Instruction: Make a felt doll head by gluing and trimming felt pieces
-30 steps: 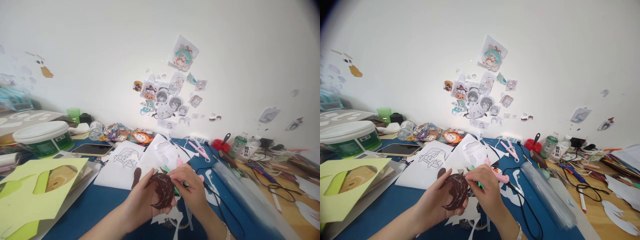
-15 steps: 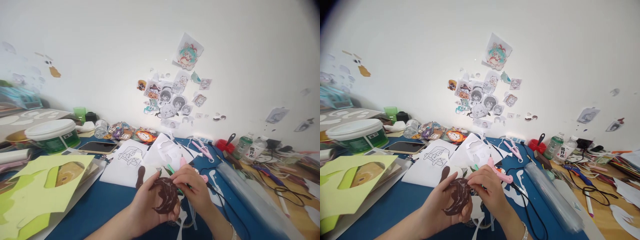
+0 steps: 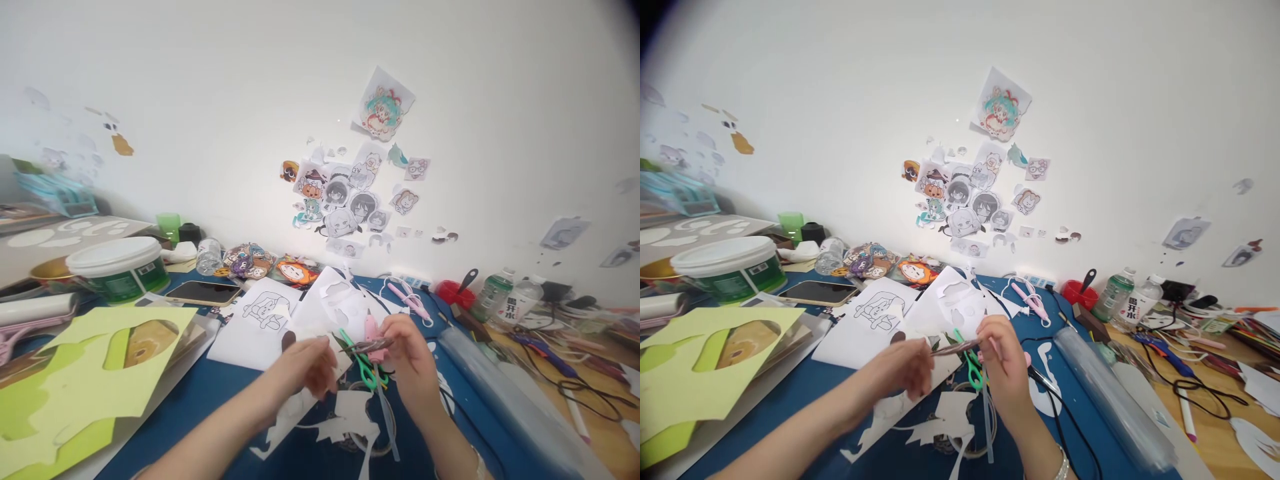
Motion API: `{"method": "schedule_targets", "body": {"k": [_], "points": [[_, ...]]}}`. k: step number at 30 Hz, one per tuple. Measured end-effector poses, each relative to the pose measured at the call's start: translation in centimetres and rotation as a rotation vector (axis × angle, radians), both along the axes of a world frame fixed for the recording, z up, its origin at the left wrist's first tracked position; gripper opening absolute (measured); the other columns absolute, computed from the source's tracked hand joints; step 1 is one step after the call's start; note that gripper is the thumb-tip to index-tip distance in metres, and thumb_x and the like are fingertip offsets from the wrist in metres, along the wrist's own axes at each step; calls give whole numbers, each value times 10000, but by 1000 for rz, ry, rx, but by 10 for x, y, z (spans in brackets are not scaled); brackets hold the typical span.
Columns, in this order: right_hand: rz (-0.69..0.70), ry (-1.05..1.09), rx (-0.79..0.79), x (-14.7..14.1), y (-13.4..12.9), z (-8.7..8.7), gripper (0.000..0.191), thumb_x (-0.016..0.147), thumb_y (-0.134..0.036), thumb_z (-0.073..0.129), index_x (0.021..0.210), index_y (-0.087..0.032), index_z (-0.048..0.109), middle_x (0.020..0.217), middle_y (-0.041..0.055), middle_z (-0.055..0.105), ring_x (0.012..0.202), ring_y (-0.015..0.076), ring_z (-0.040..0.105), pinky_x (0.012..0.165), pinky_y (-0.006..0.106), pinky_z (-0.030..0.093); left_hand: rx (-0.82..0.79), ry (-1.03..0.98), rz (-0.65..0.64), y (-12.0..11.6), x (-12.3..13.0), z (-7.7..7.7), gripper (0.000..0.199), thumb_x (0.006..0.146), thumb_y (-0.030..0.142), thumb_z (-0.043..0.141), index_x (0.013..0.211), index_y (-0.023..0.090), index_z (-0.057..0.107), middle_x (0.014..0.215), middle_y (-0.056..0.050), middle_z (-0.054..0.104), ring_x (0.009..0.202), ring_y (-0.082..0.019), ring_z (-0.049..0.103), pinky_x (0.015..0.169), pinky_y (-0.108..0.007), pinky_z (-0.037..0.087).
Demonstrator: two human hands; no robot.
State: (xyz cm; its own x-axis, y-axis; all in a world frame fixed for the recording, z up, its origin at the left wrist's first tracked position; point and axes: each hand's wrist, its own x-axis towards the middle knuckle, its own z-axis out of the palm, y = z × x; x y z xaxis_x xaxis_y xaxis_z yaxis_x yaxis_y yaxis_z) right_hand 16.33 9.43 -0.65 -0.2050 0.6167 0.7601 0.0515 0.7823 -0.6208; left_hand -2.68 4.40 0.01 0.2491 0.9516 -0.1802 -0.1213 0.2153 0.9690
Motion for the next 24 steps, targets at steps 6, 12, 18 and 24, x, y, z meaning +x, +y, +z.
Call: {"method": "schedule_targets", "body": {"k": [6, 12, 18, 24], "points": [[-143, 123, -241, 10, 17, -4, 185, 867, -379, 487, 864, -198, 526, 860, 54, 551, 780, 184, 543, 694, 315, 457, 233, 797, 515, 18, -45, -16, 433, 523, 363, 724, 372, 237, 338, 407, 48, 285, 750, -353, 540, 735, -418, 279], [-120, 136, -351, 10, 21, -7, 234, 843, -420, 505, 868, -191, 549, 837, 48, 618, 798, 193, 576, 715, 310, 457, 246, 851, 473, 24, -43, -31, 337, 527, 379, 705, 476, 241, 402, 482, 37, 385, 648, -281, 521, 682, -373, 279], [-23, 138, -427, 10, 24, -7, 241, 830, -427, 530, 859, -189, 560, 836, 38, 628, 801, 184, 586, 738, 302, 460, 317, 854, 367, 23, -37, -16, 258, 666, 385, 601, 582, 238, 405, 532, 39, 445, 523, -181, 431, 552, -282, 249], [18, 49, -453, 8, 20, -2, 227, 836, -408, 523, 806, -183, 547, 745, 12, 582, 706, 153, 549, 659, 261, 440, 290, 577, 303, 15, -23, -7, 228, 710, 404, 593, 847, 228, 546, 624, 24, 475, 598, -187, 483, 487, -260, 377]]}}
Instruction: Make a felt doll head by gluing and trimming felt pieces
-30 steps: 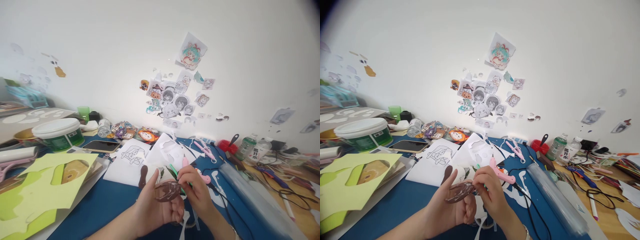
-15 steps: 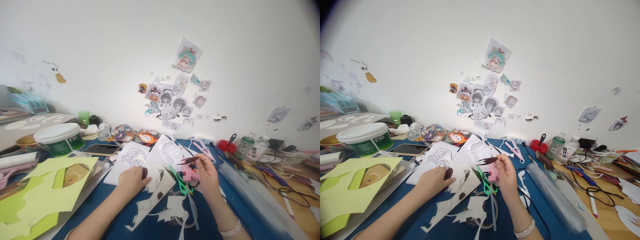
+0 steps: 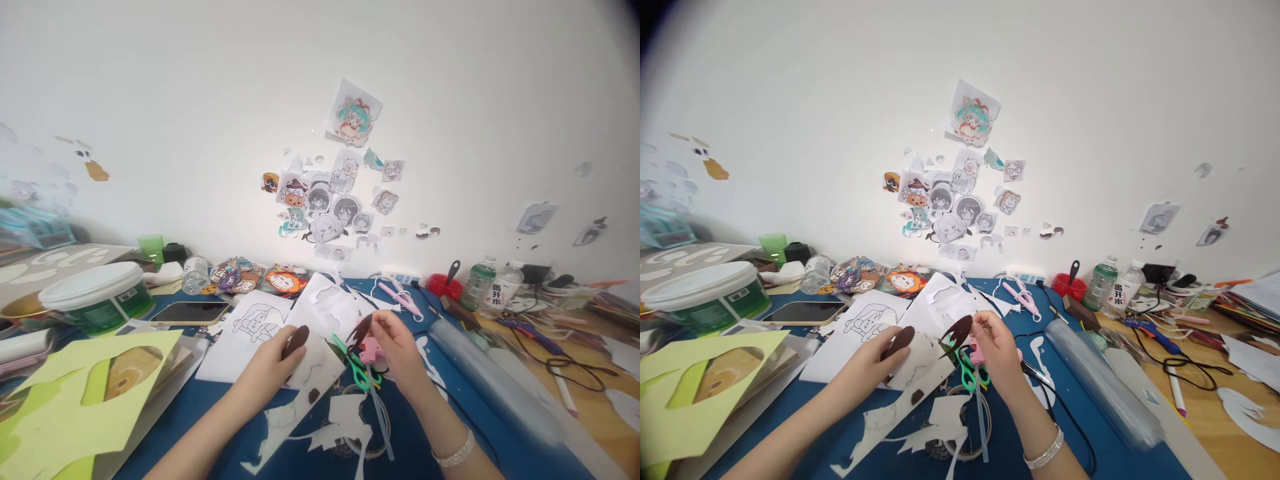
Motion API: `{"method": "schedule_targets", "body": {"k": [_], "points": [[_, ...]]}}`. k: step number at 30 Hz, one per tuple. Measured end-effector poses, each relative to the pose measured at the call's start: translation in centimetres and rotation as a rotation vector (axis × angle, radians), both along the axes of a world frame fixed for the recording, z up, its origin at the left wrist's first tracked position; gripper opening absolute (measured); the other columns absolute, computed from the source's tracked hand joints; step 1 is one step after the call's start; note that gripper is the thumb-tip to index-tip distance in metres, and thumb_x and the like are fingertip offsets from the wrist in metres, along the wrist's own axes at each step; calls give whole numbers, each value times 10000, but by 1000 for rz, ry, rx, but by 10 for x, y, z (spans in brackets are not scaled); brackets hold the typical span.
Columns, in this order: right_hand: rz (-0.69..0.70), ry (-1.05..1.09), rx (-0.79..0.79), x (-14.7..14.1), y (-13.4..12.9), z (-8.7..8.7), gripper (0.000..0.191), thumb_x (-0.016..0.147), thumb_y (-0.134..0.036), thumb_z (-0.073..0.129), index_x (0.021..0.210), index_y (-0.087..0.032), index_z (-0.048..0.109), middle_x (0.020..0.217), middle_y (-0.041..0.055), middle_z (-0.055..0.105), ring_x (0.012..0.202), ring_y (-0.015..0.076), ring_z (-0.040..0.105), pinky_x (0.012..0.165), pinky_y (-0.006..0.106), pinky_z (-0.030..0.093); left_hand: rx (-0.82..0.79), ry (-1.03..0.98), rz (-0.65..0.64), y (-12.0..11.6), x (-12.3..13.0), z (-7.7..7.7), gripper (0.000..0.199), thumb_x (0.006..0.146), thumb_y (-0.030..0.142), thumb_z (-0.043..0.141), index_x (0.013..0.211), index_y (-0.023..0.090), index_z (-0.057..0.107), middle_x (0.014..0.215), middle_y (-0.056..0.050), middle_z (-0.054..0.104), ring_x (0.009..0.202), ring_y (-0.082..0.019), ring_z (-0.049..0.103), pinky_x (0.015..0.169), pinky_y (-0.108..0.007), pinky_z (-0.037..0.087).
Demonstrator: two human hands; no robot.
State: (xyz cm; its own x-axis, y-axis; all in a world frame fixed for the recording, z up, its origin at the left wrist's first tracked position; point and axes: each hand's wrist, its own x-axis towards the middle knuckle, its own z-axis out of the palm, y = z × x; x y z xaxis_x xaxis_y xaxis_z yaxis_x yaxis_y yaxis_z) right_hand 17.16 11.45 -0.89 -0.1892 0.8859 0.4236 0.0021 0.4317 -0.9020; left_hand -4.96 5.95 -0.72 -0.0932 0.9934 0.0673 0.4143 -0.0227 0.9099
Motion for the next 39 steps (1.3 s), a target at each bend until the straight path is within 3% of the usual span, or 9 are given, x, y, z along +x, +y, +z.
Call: {"method": "schedule_targets", "body": {"k": [4, 8, 14, 24, 31, 39], "points": [[100, -138, -68, -4, -6, 3, 218, 849, -392, 486, 779, -189, 523, 682, -19, 491, 611, 124, 471, 539, 226, 369, -206, -372, -98, -4, 14, 1, 500, 710, 420, 618, 1154, 270, 445, 749, 0, 538, 635, -193, 568, 509, -320, 520], [159, -303, -55, -9, -10, 5, 167, 857, -315, 450, 763, -191, 509, 665, -34, 441, 588, 111, 406, 541, 226, 328, -282, -525, -212, -10, 24, 6, 471, 766, 496, 536, 1170, 269, 455, 794, -35, 598, 734, -231, 610, 564, -367, 561], [120, -499, 77, -10, -10, 7, 137, 846, -170, 411, 751, -199, 504, 691, -25, 489, 662, 136, 447, 624, 254, 343, -304, -547, -200, -14, 33, 3, 481, 775, 570, 468, 1142, 259, 486, 1043, -82, 588, 825, -270, 594, 550, -393, 561], [87, -564, 87, -10, -15, 6, 142, 865, -181, 400, 799, -213, 521, 780, 3, 561, 751, 173, 506, 657, 281, 385, -333, -627, -142, -15, 39, 1, 414, 777, 565, 477, 1081, 284, 454, 886, -37, 607, 773, -231, 596, 620, -442, 561], [58, -546, 109, -10, -14, 7, 150, 859, -166, 407, 777, -205, 526, 773, 4, 570, 759, 171, 508, 647, 275, 375, -282, -649, -168, -17, 42, 2, 445, 781, 558, 483, 1150, 316, 424, 1094, -66, 570, 856, -263, 604, 629, -463, 558], [38, -543, 128, -13, -16, 5, 158, 857, -180, 416, 796, -211, 559, 786, 12, 594, 760, 173, 536, 677, 288, 408, -267, -633, -160, -19, 42, 7, 481, 759, 555, 516, 1140, 270, 448, 933, -54, 630, 695, -222, 618, 540, -349, 535]]}}
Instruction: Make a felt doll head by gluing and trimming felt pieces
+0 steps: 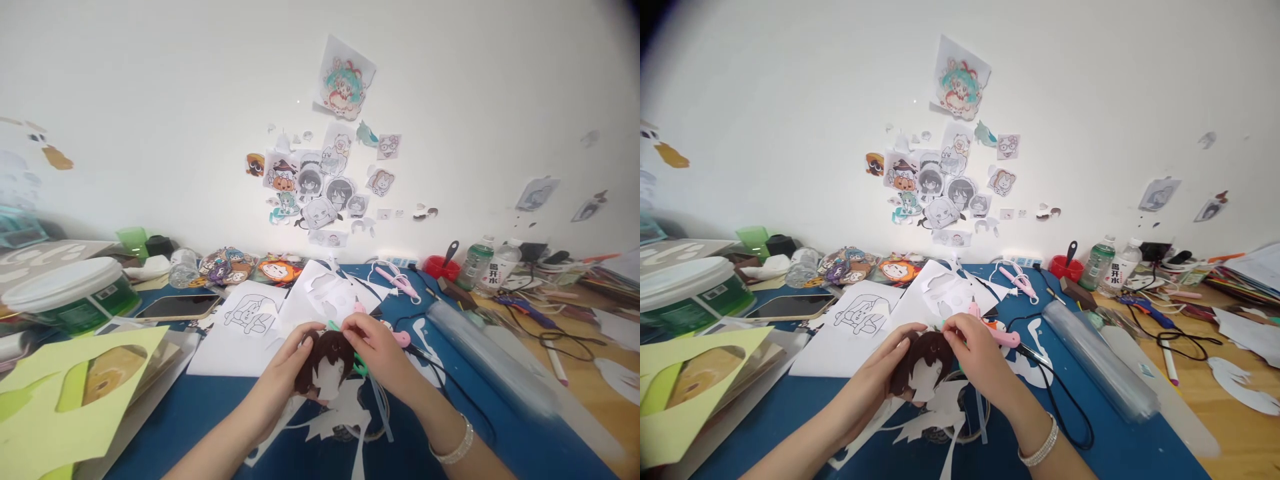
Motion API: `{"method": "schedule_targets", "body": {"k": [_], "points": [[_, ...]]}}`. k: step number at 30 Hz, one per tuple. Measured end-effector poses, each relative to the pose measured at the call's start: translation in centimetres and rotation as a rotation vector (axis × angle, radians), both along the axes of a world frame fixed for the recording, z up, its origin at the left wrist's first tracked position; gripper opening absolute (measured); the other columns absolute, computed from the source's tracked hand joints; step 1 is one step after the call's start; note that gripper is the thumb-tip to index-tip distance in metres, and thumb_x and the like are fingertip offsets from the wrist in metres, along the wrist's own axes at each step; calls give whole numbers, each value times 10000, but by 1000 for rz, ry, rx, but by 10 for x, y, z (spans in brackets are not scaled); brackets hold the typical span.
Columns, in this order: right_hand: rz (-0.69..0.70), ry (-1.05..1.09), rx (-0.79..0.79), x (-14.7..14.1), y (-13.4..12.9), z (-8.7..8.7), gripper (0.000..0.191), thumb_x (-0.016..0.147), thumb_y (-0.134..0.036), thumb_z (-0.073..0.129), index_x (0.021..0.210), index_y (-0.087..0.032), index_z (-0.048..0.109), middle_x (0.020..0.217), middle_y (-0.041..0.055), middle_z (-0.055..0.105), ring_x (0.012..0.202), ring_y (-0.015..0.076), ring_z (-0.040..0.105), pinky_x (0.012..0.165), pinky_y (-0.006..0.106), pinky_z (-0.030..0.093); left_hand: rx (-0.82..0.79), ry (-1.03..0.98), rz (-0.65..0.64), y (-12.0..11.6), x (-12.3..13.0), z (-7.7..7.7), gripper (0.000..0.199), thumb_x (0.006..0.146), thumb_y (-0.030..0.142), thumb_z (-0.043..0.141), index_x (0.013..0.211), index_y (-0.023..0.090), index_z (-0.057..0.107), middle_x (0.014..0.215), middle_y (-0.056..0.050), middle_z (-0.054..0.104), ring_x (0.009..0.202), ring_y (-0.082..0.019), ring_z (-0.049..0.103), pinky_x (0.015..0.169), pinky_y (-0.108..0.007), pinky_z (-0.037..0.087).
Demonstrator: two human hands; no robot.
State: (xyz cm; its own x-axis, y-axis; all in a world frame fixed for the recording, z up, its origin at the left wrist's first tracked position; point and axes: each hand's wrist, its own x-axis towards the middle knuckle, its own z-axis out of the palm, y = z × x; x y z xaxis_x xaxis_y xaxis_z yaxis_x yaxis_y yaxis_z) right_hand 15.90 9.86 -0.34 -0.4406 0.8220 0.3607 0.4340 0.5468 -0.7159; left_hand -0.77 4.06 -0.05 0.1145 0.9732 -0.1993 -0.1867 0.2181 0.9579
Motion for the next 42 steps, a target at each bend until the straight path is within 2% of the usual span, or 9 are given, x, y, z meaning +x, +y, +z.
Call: {"method": "schedule_targets", "body": {"k": [7, 13, 17, 24, 28, 32, 37, 42], "points": [[-60, 10, 33, -3, -1, 0, 159, 840, -169, 436, 778, -206, 577, 775, 25, 602, 765, 184, 557, 669, 295, 437, 6, -13, 5, -2, 2, 3, 452, 765, 543, 517, 1119, 269, 456, 921, -48, 630, 710, -221, 611, 546, -329, 518], [-96, 31, 89, -5, -2, -4, 152, 835, -160, 435, 777, -208, 567, 779, 27, 609, 758, 184, 554, 673, 300, 437, -28, -45, -3, -1, 1, 2, 443, 760, 516, 539, 1124, 278, 455, 919, -41, 622, 725, -230, 613, 571, -361, 528], [-108, 38, 177, -7, -3, -5, 157, 851, -163, 417, 775, -209, 547, 765, 35, 601, 756, 188, 542, 692, 317, 428, -30, -72, 0, -1, 1, 3, 407, 774, 481, 544, 1120, 287, 449, 968, -48, 615, 762, -233, 613, 579, -370, 537], [-80, 26, 299, -7, -2, -8, 172, 883, -190, 394, 785, -221, 533, 747, 36, 591, 744, 193, 540, 757, 355, 423, -17, -88, 18, -3, 3, 5, 401, 756, 460, 573, 1104, 295, 460, 939, -30, 606, 731, -213, 611, 577, -373, 542], [-84, 66, 280, -6, -2, -7, 171, 899, -215, 382, 851, -217, 547, 810, 47, 614, 807, 197, 558, 799, 360, 422, 5, -78, 38, -4, 4, 6, 382, 778, 445, 554, 1108, 287, 445, 983, -39, 591, 752, -217, 613, 580, -371, 548], [-48, 73, 224, -3, -4, -5, 164, 889, -255, 418, 941, -210, 567, 873, 56, 631, 816, 196, 571, 761, 339, 448, 27, -84, 61, -3, 2, 6, 397, 775, 459, 561, 1110, 285, 437, 1020, -44, 576, 732, -200, 604, 588, -366, 550], [-13, 51, 178, -3, -8, -2, 220, 840, -238, 488, 1046, -221, 564, 933, 52, 636, 817, 191, 572, 756, 337, 464, 49, -108, 73, -2, -1, 6, 392, 784, 458, 554, 1115, 281, 438, 924, -28, 588, 665, -171, 571, 601, -379, 550], [6, 42, 142, -3, -8, -2, 296, 807, -209, 505, 1099, -241, 540, 965, 46, 631, 837, 192, 577, 752, 332, 478, 73, -105, 105, -2, -2, 6, 418, 764, 460, 578, 1121, 287, 445, 915, -18, 588, 653, -167, 574, 581, -351, 545]]}}
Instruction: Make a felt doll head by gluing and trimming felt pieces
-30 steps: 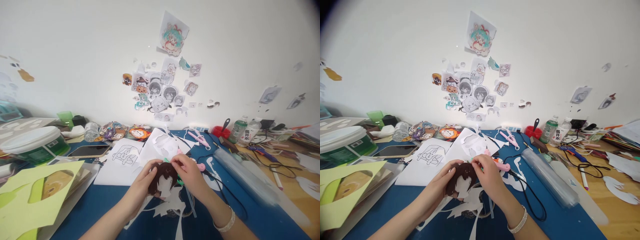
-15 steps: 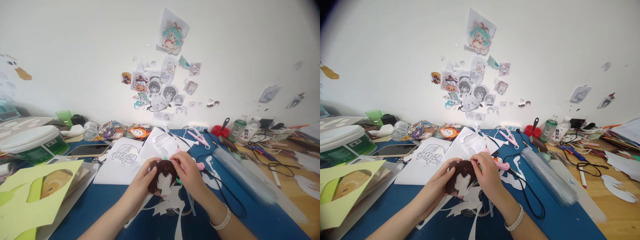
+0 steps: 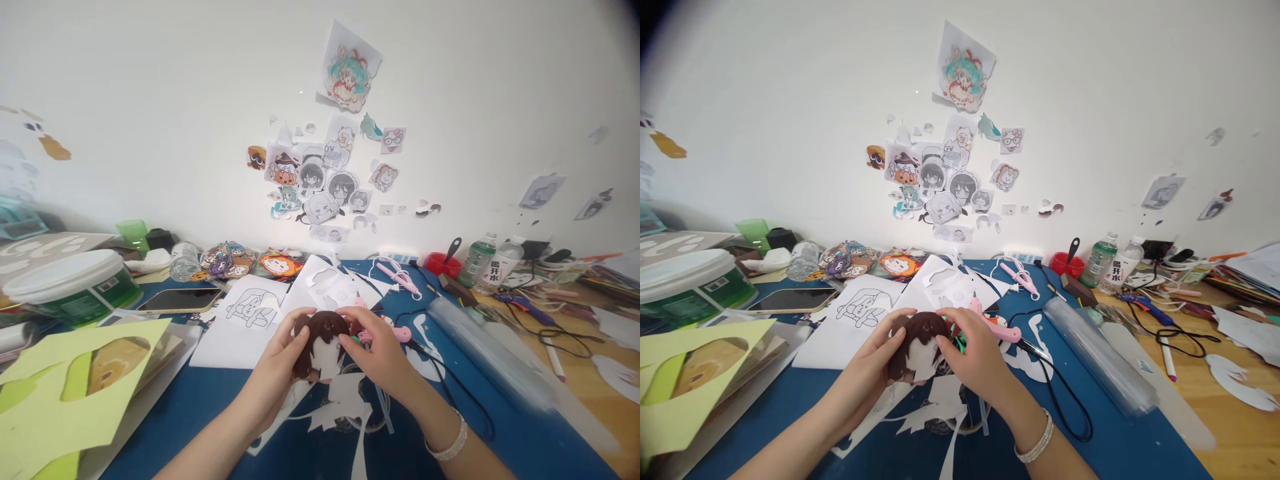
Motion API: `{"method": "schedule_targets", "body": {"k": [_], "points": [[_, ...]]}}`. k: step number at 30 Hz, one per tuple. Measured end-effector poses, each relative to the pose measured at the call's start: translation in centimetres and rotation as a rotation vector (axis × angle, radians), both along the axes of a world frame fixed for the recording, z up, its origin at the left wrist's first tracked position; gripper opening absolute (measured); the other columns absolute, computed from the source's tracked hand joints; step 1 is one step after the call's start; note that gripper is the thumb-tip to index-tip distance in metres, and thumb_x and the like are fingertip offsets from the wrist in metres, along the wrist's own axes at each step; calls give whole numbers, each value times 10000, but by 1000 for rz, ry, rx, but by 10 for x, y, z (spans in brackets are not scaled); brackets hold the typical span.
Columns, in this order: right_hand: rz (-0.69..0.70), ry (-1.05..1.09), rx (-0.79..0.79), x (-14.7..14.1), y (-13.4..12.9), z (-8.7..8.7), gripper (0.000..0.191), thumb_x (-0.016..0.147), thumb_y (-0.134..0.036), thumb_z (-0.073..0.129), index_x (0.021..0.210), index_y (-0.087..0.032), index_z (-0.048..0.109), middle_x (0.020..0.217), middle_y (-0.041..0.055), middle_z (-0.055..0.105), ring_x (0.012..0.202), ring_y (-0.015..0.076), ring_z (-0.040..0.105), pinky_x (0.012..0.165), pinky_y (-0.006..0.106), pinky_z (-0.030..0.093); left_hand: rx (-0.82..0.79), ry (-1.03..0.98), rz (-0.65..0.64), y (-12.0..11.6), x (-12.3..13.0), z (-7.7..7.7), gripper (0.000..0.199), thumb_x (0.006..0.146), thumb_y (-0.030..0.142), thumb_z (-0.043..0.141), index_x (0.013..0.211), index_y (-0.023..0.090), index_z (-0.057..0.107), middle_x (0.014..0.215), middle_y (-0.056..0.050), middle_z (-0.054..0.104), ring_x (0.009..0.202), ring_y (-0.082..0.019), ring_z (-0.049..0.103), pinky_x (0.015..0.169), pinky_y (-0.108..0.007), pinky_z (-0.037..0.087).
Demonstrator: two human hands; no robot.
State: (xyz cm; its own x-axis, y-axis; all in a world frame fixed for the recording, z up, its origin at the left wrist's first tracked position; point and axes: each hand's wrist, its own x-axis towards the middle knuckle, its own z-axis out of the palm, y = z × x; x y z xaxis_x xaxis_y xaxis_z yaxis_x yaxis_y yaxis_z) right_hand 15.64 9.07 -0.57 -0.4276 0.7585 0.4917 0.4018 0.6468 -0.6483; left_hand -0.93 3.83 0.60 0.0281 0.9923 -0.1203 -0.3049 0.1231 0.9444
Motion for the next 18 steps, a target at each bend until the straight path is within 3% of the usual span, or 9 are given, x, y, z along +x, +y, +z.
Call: {"method": "schedule_targets", "body": {"k": [11, 18], "points": [[-16, 25, -107, -2, -2, 0, 316, 791, -208, 511, 1103, -251, 536, 939, 39, 609, 805, 176, 589, 674, 296, 494, 43, 65, 39, 1, -1, -3, 448, 756, 484, 580, 1131, 274, 453, 825, 1, 575, 597, -145, 565, 542, -297, 526], [83, 16, -196, 0, -4, 1, 417, 801, -201, 520, 1204, -283, 451, 853, 0, 612, 796, 167, 583, 686, 293, 473, 92, 103, 122, 0, 3, 2, 406, 771, 458, 558, 1105, 255, 447, 798, 1, 572, 555, -134, 545, 479, -259, 482]]}}
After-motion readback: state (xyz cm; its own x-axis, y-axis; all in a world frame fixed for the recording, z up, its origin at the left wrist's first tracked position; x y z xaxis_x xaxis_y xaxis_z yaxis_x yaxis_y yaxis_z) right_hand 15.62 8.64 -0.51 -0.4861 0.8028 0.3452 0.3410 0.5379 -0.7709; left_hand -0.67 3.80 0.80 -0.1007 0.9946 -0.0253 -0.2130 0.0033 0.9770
